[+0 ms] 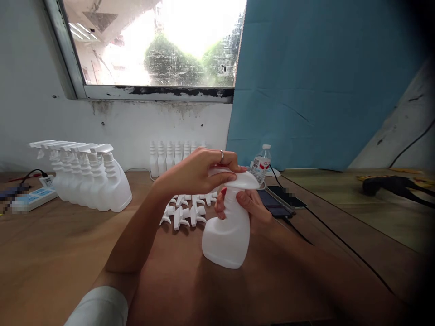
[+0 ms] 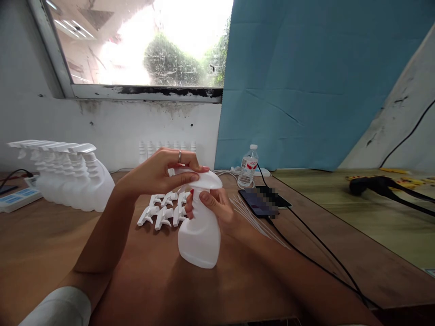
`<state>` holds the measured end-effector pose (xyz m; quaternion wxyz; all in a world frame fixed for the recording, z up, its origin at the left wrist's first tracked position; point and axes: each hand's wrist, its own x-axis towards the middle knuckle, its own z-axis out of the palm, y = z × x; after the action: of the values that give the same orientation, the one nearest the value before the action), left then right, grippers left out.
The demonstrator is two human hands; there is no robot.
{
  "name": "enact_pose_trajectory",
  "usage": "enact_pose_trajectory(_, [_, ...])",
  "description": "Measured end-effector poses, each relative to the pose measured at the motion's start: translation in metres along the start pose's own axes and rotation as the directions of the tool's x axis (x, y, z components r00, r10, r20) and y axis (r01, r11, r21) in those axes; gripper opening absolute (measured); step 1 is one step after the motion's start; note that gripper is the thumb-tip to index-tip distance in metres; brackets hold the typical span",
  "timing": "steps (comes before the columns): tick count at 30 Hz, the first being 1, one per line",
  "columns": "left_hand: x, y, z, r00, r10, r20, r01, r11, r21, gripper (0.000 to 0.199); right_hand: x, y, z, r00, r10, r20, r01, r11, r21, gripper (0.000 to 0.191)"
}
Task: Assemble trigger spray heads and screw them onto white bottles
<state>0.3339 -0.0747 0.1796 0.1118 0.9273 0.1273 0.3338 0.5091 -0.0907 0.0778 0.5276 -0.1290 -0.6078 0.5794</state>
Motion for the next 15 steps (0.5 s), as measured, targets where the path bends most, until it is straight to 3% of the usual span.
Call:
enact_pose_trajectory(7, [0.001,-0.002,0.002,1.0,-0.021,-0.007,0.02,0.997,-0.072,0.013,0.001,0.0,-0.003,0.999,0.039,-0.012,-0.039,0.998,-0.051,0.03])
enact_pose_trajectory(11, [-0.002,-0.003,0.001,1.0,-0.015,-0.026,0.012,0.994,-0.106,0.011,0.007,-0.002,-0.003,0.987,0.091,0.13,-0.087,0.996,-0.035,0.044])
enact_pose_trajectory(15, [-0.002,-0.005,0.0,0.999,-0.036,-0.019,0.033,0.991,-0.133,0.012,0.012,-0.007,-0.001,0.962,0.144,0.232,-0.131,0.989,-0.071,0.038])
